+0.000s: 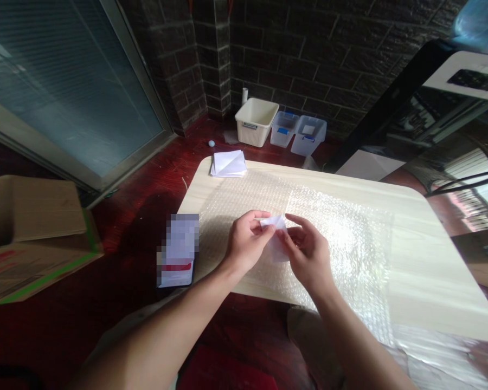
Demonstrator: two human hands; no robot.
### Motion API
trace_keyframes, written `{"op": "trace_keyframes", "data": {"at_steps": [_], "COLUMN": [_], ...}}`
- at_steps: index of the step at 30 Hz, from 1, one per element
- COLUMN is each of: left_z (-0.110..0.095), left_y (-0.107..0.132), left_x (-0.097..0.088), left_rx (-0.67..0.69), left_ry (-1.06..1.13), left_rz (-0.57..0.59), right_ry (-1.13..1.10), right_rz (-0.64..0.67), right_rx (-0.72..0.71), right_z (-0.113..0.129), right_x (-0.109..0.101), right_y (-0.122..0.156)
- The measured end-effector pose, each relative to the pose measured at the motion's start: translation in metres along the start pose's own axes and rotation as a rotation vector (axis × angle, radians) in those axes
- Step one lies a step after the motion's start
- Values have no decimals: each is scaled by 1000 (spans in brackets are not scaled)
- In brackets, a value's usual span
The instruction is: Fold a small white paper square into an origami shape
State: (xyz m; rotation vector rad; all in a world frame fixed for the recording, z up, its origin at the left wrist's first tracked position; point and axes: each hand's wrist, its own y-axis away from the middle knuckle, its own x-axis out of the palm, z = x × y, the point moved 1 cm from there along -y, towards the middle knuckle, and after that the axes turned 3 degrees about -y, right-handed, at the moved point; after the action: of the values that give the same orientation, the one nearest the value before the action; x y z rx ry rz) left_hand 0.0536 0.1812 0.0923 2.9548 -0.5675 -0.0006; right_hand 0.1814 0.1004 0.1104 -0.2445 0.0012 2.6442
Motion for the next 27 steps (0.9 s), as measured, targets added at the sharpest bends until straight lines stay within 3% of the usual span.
{"op": "trace_keyframes", "data": {"at_steps": [5,11,14,21,27], "left_z": [-3,-3,-2,3,3], "left_y": [0,0,-1,0,2], "left_x": [3,3,2,2,3], "left_rx": [-62,-50,-36,11,18], "left_ry": [89,97,91,58,120], "left_rz": [4,-13,-7,25,25], "right_ry": [-94,173,291,420,424], "right_rz": [-48,40,63,-92,-122], "right_rx": [-1,-163,-175,-265,-259], "right_z": [2,3,3,2,6], "right_x": [0,-3,-2,-3,-1], "right_y": [0,4,3,1,2]}}
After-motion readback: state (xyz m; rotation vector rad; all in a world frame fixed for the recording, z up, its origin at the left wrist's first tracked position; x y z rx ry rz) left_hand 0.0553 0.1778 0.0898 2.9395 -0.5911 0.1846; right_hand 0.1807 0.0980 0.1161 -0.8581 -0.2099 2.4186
